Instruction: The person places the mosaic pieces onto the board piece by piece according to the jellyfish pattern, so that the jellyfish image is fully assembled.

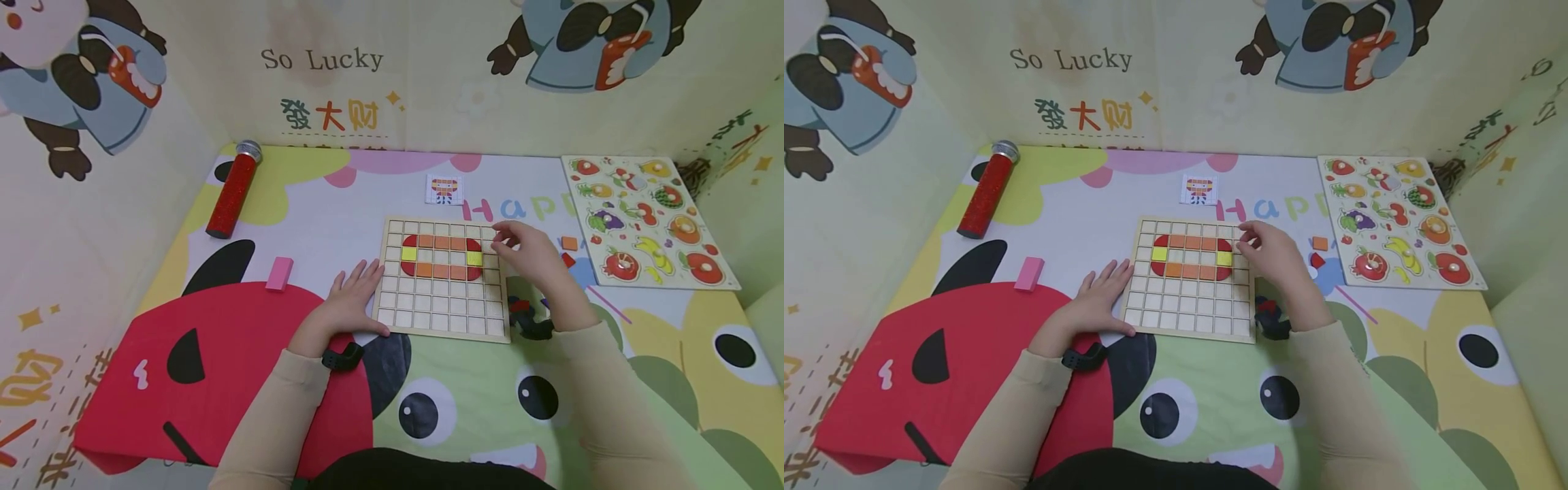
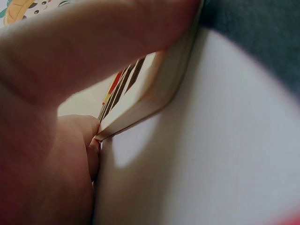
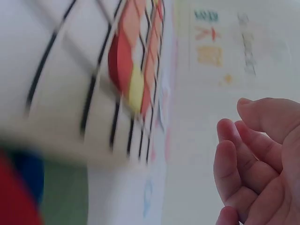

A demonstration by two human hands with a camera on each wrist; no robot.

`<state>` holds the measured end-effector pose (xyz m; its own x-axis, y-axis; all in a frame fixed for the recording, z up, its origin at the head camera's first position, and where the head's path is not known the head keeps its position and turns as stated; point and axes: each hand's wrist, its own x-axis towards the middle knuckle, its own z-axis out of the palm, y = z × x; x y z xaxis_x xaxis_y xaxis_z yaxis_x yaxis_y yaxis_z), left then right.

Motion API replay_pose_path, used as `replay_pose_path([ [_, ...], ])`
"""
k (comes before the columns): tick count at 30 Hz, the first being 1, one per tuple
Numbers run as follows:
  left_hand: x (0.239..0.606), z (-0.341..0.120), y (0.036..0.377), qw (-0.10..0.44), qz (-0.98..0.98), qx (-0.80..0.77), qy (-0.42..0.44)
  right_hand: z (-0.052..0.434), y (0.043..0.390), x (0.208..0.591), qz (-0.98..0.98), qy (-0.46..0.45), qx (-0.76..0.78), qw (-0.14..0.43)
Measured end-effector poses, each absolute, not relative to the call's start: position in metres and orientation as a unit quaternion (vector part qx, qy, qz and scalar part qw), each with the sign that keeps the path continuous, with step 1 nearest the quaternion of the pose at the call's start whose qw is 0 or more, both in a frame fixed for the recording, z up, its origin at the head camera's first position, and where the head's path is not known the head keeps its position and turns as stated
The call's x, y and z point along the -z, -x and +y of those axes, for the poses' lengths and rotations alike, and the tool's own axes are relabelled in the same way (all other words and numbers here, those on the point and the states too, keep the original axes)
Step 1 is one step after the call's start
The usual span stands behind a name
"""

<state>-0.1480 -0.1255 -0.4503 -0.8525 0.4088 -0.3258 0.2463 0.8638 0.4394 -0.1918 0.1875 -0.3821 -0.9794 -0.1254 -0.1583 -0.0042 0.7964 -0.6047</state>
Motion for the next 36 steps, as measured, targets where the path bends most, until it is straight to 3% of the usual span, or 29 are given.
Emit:
replay_pose_path([
  [12, 0.448, -0.129, 0.149, 0.206, 0.942, -0.199, -0.172, 0.251, 0.171, 0.384, 0.950, -0.027, 0.288, 0.118],
  [36, 0.448, -0.126, 0.149, 0.211, 0.941, -0.205, -0.171, 0.294, 0.170, 0.414, 0.953, -0.009, 0.238, 0.185],
])
